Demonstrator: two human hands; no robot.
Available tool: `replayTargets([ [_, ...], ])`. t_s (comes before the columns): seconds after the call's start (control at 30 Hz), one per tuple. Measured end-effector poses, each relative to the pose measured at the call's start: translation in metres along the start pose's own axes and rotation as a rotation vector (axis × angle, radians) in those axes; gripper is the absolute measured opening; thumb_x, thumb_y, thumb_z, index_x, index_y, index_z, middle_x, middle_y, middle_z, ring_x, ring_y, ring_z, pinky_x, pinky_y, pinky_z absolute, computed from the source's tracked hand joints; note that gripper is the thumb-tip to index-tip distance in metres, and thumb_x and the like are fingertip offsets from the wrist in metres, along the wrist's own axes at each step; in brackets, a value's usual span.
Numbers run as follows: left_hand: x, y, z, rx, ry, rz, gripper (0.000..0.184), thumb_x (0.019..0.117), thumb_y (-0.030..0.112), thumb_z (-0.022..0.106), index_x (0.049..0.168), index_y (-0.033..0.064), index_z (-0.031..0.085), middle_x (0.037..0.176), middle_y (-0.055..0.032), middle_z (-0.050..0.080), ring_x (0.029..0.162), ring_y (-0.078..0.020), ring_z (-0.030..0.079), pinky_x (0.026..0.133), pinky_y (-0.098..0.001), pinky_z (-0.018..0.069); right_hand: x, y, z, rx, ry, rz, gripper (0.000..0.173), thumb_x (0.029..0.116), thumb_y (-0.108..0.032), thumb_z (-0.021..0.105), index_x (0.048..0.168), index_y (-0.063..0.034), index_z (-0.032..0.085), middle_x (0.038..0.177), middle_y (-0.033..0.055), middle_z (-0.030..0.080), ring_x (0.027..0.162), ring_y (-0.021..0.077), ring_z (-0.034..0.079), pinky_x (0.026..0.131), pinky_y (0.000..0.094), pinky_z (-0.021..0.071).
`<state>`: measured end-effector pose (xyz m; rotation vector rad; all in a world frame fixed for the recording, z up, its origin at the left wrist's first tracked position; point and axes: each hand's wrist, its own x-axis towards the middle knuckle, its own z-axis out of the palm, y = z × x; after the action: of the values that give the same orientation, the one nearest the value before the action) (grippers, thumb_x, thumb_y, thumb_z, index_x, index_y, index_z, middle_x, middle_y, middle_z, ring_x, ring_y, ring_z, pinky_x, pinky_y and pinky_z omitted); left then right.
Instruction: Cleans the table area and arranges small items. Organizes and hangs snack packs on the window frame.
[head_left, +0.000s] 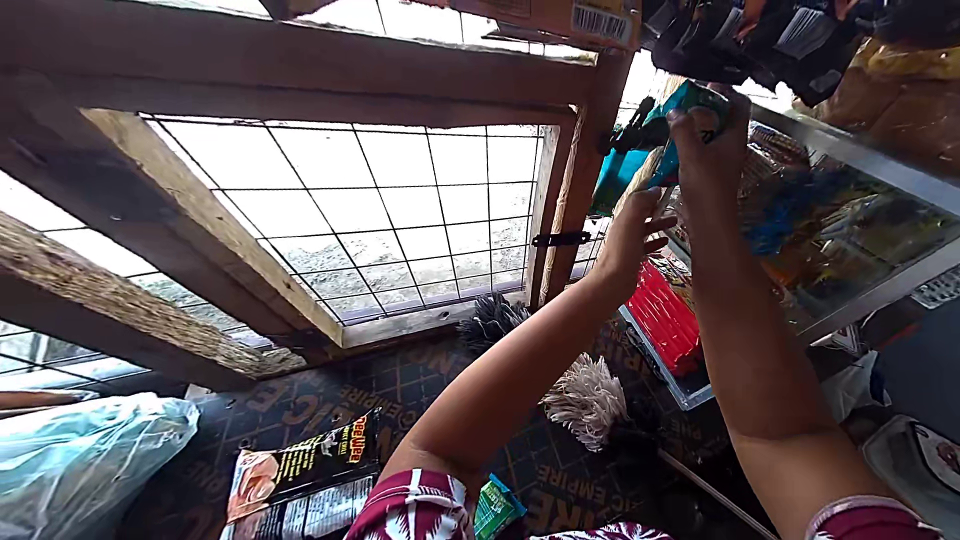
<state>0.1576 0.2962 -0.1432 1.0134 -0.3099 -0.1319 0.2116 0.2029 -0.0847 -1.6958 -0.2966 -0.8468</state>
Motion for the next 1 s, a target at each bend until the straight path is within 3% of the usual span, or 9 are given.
replayTargets([
  [0.1,0.0,-0.003,-0.003,-0.007,-0.011,-0.012,0.054,0.11,0.036,0.026,0.158,0.0115,0.031,0.156,-0.0133,0.041,0.125,-0.022,0.058,0.097,-0.0403,0.0505,0.002,-0.001,-0.004,-0.071,-0.015,0.024,0.059,0.0929,-0.023,0.07,0.142,-0.0005,0.046,0.123,0.0112,0.061,0.108,0.0117,0.063,0.092,0.029,0.0545],
  [0.17,0.001,-0.001,-0.003,-0.023,0.019,-0.019,0.057,0.1102,0.036,0.027,0.162,0.0123,0.023,0.161,-0.0149,0.035,0.13,-0.0244,0.055,0.1,-0.0412,0.0495,0.003,0.0,-0.004,-0.108,-0.003,0.005,0.064,0.0917,-0.024,0.07,0.145,0.0015,0.045,0.137,0.017,0.055,0.118,0.0163,0.059,0.099,0.0304,0.051],
  [0.27,0.007,-0.002,-0.004,0.013,0.127,-0.004,0.059,0.1084,0.03,0.036,0.162,0.0111,0.021,0.158,-0.0202,0.036,0.132,-0.029,0.053,0.102,-0.0445,0.0489,-0.001,-0.003,-0.001,-0.119,0.04,0.003,0.079,0.0925,-0.027,0.072,0.153,0.0043,0.033,0.139,0.0204,0.052,0.119,0.0187,0.059,0.1,0.0303,0.0503],
  [0.33,0.013,-0.007,-0.009,0.11,0.168,0.058,0.064,0.1003,0.02,0.045,0.16,0.0071,0.026,0.161,-0.0249,0.026,0.139,-0.0338,0.043,0.104,-0.0477,0.0471,-0.004,-0.001,-0.003,-0.085,0.045,0.0,0.089,0.0923,-0.028,0.075,0.155,0.0046,0.022,0.131,0.0178,0.057,0.112,0.0165,0.063,0.097,0.0297,0.0533],
  [0.5,0.017,-0.015,-0.02,0.353,0.082,0.133,0.059,0.0918,0.011,0.053,0.151,0.007,0.046,0.166,-0.0265,0.003,0.15,-0.0363,0.025,0.113,-0.0481,0.0387,-0.013,0.012,-0.005,-0.182,0.068,-0.074,0.067,0.0899,-0.025,0.078,0.138,0.0029,0.041,0.122,0.0144,0.067,0.108,0.0144,0.068,0.094,0.031,0.056],
  [0.6,0.018,-0.017,-0.021,0.348,0.083,0.082,0.058,0.0934,0.01,0.052,0.151,0.0073,0.046,0.166,-0.0274,0.006,0.144,-0.0351,0.034,0.107,-0.0432,0.0446,-0.018,0.01,-0.004,-0.387,0.008,-0.131,0.053,0.0905,-0.027,0.077,0.131,0.0014,0.058,0.134,0.0159,0.064,0.119,0.0219,0.064,0.099,0.0377,0.0514],
  [0.67,0.015,-0.018,-0.021,0.326,0.102,0.033,0.053,0.0975,0.009,0.054,0.15,0.007,0.046,0.165,-0.0276,0.007,0.141,-0.0363,0.037,0.104,-0.0435,0.0473,-0.02,0.007,-0.002,-0.478,-0.02,-0.144,0.046,0.0883,-0.027,0.079,0.123,0.0009,0.065,0.131,0.0193,0.061,0.112,0.0272,0.062,0.095,0.041,0.05],
  [0.9,-0.02,-0.017,-0.032,0.485,0.047,-0.081,0.062,0.0986,0.016,0.055,0.156,0.0064,0.035,0.164,-0.0236,0.019,0.143,-0.0341,0.039,0.106,-0.0488,0.0454,-0.041,0.021,-0.008,-0.674,-0.108,-0.126,0.047,0.0923,-0.035,0.074,0.112,0.0068,0.065,0.122,0.0222,0.057,0.107,0.0311,0.062,0.089,0.0436,0.0532],
  [1.0,-0.065,-0.004,-0.039,0.558,-0.067,-0.124,0.062,0.0991,0.017,0.055,0.157,0.0084,0.033,0.158,-0.0217,0.03,0.127,-0.0294,0.056,0.099,-0.0451,0.0523,-0.048,0.024,-0.014,-0.674,-0.131,-0.11,0.041,0.095,-0.031,0.072,0.112,0.0066,0.066,0.127,0.023,0.056,0.105,0.0286,0.064,0.088,0.0389,0.0557],
])
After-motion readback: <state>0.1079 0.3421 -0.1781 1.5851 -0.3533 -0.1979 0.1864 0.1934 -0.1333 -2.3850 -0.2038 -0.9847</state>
